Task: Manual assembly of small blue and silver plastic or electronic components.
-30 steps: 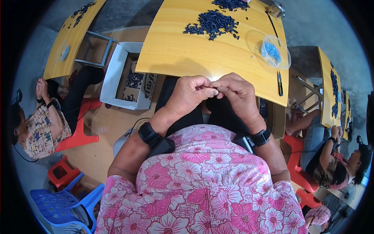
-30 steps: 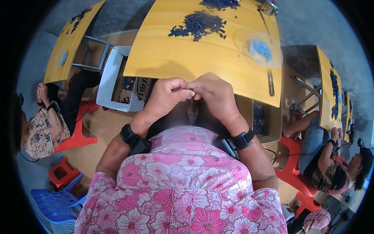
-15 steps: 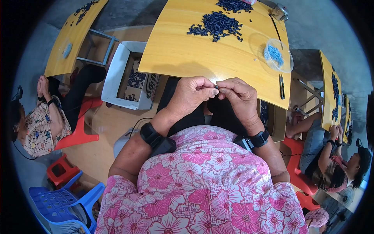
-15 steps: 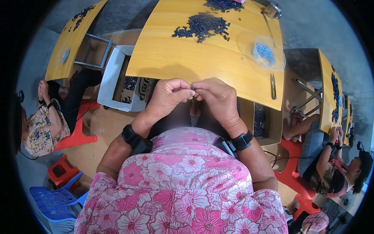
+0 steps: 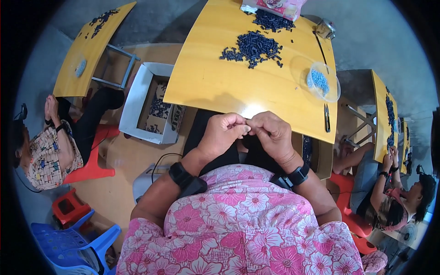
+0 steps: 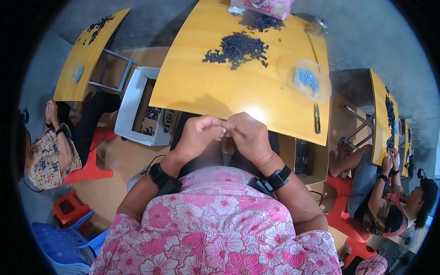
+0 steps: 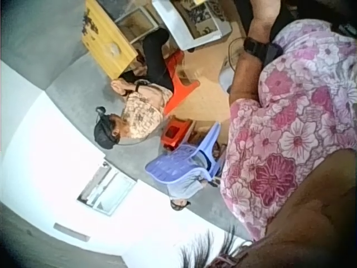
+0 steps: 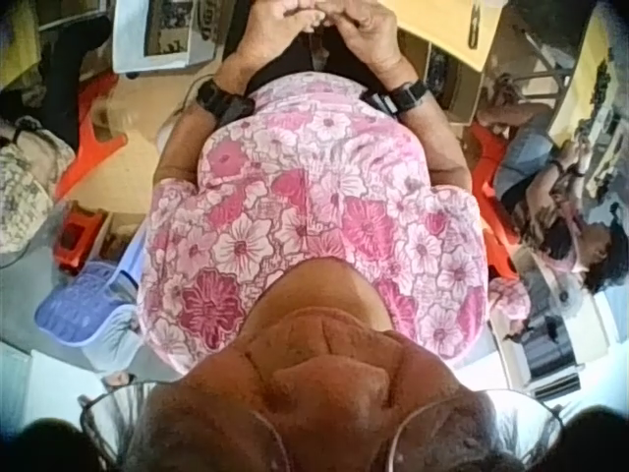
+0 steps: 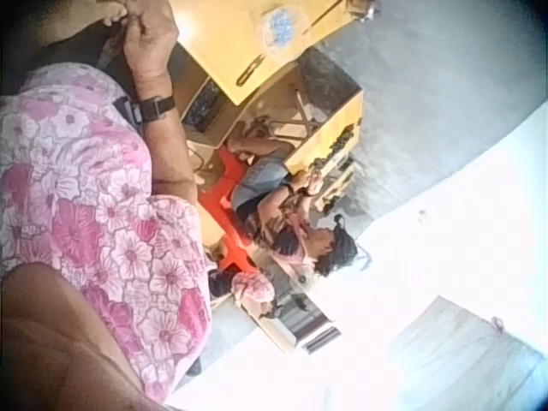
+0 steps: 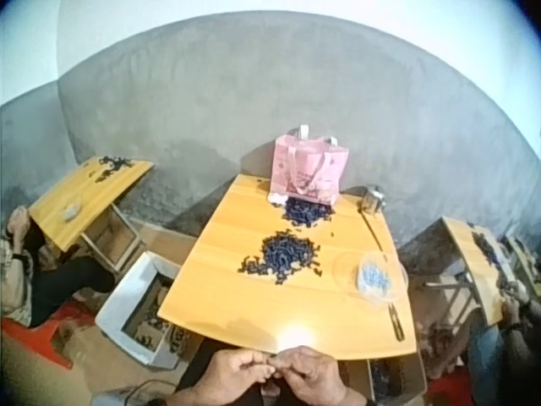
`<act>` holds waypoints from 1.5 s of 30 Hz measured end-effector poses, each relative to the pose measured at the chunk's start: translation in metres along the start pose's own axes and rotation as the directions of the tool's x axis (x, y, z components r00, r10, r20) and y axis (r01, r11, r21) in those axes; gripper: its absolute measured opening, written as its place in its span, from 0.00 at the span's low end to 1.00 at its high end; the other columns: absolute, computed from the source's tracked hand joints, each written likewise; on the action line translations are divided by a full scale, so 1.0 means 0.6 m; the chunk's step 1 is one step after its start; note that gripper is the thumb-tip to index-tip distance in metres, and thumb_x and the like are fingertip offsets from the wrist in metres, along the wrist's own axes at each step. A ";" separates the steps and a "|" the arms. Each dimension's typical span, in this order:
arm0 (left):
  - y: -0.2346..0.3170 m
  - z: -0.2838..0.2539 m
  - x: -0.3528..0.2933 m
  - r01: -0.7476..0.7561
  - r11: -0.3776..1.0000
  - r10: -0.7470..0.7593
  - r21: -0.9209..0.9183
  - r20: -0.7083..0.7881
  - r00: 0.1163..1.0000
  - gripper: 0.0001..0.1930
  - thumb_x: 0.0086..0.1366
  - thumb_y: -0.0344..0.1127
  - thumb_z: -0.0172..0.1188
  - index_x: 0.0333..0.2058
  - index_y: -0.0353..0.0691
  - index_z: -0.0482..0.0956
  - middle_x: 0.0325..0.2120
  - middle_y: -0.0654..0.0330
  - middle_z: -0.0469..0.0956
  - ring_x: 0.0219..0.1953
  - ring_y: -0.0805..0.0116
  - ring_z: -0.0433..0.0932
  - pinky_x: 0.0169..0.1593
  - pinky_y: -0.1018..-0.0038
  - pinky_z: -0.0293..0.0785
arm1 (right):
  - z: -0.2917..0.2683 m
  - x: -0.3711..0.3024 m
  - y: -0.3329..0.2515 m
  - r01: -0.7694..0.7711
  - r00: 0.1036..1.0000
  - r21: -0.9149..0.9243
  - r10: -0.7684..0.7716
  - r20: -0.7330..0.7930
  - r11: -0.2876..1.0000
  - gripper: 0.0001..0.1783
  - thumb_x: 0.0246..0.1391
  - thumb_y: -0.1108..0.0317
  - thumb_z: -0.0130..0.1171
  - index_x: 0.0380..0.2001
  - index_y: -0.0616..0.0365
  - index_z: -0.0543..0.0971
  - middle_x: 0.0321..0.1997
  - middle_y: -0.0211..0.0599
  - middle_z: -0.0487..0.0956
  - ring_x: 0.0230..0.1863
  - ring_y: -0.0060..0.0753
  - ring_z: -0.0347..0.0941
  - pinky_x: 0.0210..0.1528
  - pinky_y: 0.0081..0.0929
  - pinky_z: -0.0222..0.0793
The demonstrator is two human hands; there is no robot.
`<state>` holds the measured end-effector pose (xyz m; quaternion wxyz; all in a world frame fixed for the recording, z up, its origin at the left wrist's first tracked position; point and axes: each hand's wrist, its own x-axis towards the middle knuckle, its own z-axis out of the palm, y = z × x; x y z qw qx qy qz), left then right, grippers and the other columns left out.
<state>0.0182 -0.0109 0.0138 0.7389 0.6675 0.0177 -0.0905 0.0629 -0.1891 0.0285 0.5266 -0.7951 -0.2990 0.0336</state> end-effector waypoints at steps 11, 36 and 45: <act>-0.040 -0.057 0.000 -0.276 0.797 0.305 0.538 0.037 0.952 0.04 0.54 0.28 0.65 0.28 0.36 0.80 0.25 0.56 0.79 0.27 0.67 0.78 0.32 0.73 0.73 | -0.028 0.104 0.068 -0.161 0.977 -0.176 0.131 -0.169 0.971 0.11 0.46 0.76 0.61 0.35 0.57 0.83 0.35 0.43 0.81 0.36 0.41 0.78 0.41 0.29 0.73; -0.061 -0.061 0.014 -0.359 0.741 0.413 0.567 0.037 0.910 0.05 0.52 0.30 0.66 0.29 0.38 0.80 0.27 0.57 0.79 0.31 0.58 0.78 0.37 0.69 0.75 | -0.007 0.230 0.134 0.200 0.969 -0.535 -0.248 -0.019 0.821 0.09 0.45 0.76 0.64 0.33 0.57 0.83 0.29 0.36 0.78 0.27 0.28 0.73 0.32 0.24 0.70; -0.056 -0.047 0.009 -0.348 0.757 0.420 0.553 -0.004 0.908 0.06 0.52 0.30 0.65 0.29 0.38 0.79 0.24 0.56 0.78 0.27 0.58 0.77 0.32 0.69 0.73 | -0.018 0.165 0.161 -0.246 0.961 -0.159 0.219 -0.168 0.956 0.05 0.51 0.76 0.62 0.33 0.62 0.83 0.31 0.28 0.81 0.29 0.16 0.71 0.34 0.15 0.68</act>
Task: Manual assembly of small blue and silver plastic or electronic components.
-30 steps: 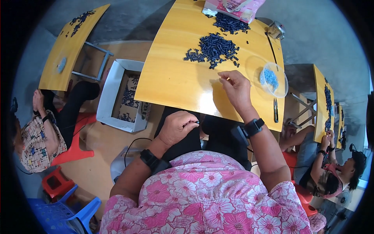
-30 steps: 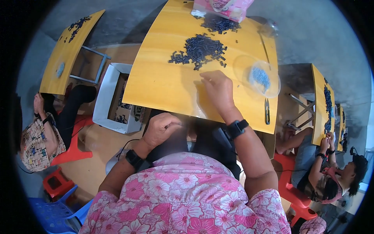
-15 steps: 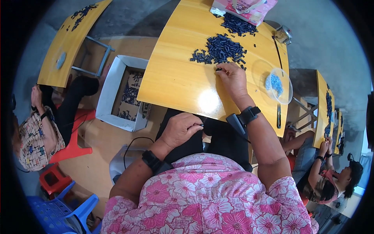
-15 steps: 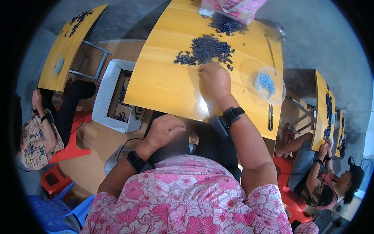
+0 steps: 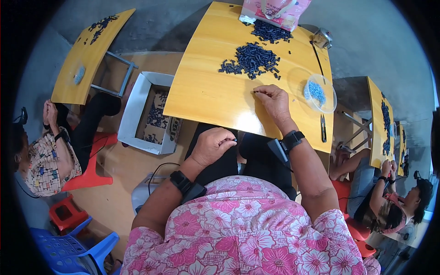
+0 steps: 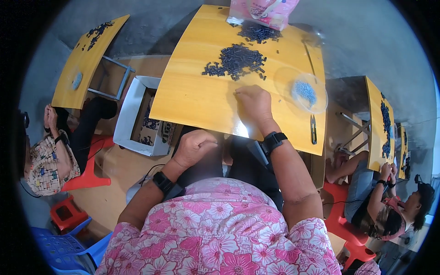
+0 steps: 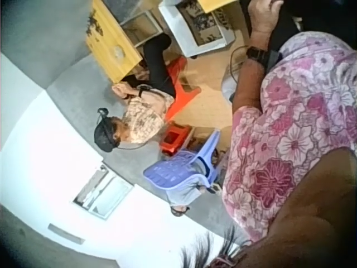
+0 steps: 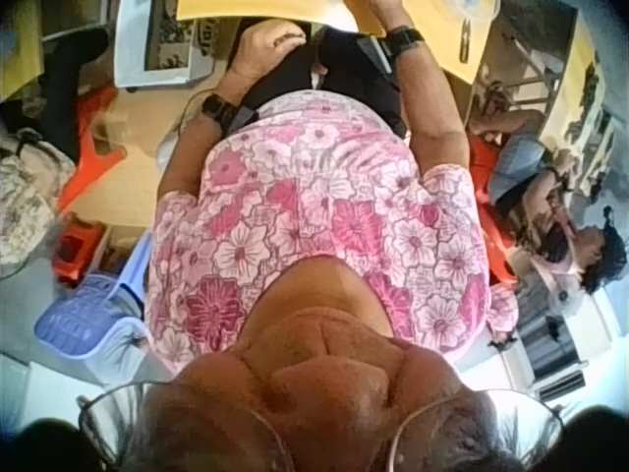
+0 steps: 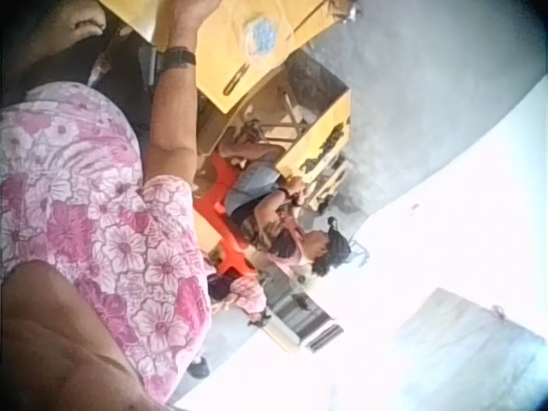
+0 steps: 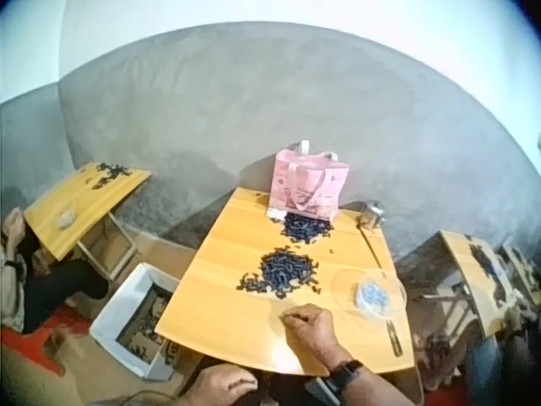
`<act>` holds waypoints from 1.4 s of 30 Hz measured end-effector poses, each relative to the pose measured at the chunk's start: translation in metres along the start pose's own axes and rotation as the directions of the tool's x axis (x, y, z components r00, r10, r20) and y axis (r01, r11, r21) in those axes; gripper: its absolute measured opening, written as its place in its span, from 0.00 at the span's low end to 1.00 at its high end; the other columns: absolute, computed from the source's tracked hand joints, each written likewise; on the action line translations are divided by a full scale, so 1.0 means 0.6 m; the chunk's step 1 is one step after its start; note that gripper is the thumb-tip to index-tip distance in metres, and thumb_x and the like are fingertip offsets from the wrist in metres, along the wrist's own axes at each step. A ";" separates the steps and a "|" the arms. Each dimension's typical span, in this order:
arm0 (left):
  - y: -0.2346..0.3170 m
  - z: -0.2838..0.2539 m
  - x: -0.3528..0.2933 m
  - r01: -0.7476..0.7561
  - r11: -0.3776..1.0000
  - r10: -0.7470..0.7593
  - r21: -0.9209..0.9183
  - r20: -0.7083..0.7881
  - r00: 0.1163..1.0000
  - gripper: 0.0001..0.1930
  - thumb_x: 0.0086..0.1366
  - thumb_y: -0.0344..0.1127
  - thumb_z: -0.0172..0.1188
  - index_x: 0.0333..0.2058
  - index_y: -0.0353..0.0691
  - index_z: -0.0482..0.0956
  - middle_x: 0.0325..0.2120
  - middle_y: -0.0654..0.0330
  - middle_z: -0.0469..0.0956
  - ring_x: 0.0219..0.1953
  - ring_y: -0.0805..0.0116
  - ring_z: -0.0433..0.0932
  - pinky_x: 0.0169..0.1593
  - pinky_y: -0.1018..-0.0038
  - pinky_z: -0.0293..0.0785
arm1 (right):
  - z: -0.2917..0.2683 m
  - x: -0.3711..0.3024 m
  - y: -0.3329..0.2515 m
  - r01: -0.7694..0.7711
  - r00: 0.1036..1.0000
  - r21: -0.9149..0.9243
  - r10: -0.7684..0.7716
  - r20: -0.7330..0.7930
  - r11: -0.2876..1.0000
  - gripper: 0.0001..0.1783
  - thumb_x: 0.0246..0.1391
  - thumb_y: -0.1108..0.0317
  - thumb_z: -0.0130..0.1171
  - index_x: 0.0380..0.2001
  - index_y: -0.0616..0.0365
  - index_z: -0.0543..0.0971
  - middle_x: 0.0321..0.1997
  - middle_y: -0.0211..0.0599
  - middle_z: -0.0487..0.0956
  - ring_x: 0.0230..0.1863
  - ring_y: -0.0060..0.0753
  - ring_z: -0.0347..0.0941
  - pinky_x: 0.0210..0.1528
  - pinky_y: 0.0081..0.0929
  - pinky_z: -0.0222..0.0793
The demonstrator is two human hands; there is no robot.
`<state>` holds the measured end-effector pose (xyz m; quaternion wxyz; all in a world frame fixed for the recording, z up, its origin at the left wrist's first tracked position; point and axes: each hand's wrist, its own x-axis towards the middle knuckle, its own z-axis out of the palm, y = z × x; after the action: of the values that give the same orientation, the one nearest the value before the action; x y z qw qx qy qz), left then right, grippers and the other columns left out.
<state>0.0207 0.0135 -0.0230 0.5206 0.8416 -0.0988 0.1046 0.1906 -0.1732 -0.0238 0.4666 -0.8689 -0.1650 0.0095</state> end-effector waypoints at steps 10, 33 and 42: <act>0.002 -0.002 -0.004 0.082 0.996 -0.082 0.027 0.009 0.997 0.05 0.53 0.30 0.65 0.28 0.37 0.79 0.22 0.55 0.76 0.25 0.59 0.76 0.30 0.69 0.71 | -0.040 -0.041 -0.049 -0.319 0.937 0.547 0.346 0.057 0.774 0.06 0.54 0.74 0.59 0.36 0.61 0.81 0.29 0.28 0.79 0.27 0.16 0.71 0.30 0.14 0.66; -0.005 0.000 0.003 -0.017 0.990 0.019 0.141 -0.010 1.000 0.05 0.51 0.27 0.67 0.27 0.37 0.79 0.20 0.58 0.75 0.21 0.67 0.73 0.26 0.74 0.69 | -0.046 -0.065 -0.022 -0.313 0.933 0.690 0.346 0.097 0.652 0.09 0.52 0.78 0.59 0.38 0.66 0.80 0.26 0.30 0.77 0.24 0.18 0.67 0.29 0.17 0.65; 0.009 0.009 -0.003 0.035 0.994 -0.041 0.103 0.057 0.998 0.06 0.54 0.31 0.66 0.29 0.36 0.80 0.25 0.55 0.78 0.24 0.64 0.76 0.31 0.73 0.72 | -0.065 -0.082 -0.008 -0.303 0.943 0.742 0.302 0.142 0.597 0.11 0.55 0.71 0.59 0.40 0.63 0.82 0.25 0.27 0.77 0.27 0.19 0.70 0.33 0.18 0.68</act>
<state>0.0179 0.0064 -0.0212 0.4756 0.8716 -0.0927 0.0745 0.1491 -0.2168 -0.0048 0.7763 -0.6106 0.0034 0.1568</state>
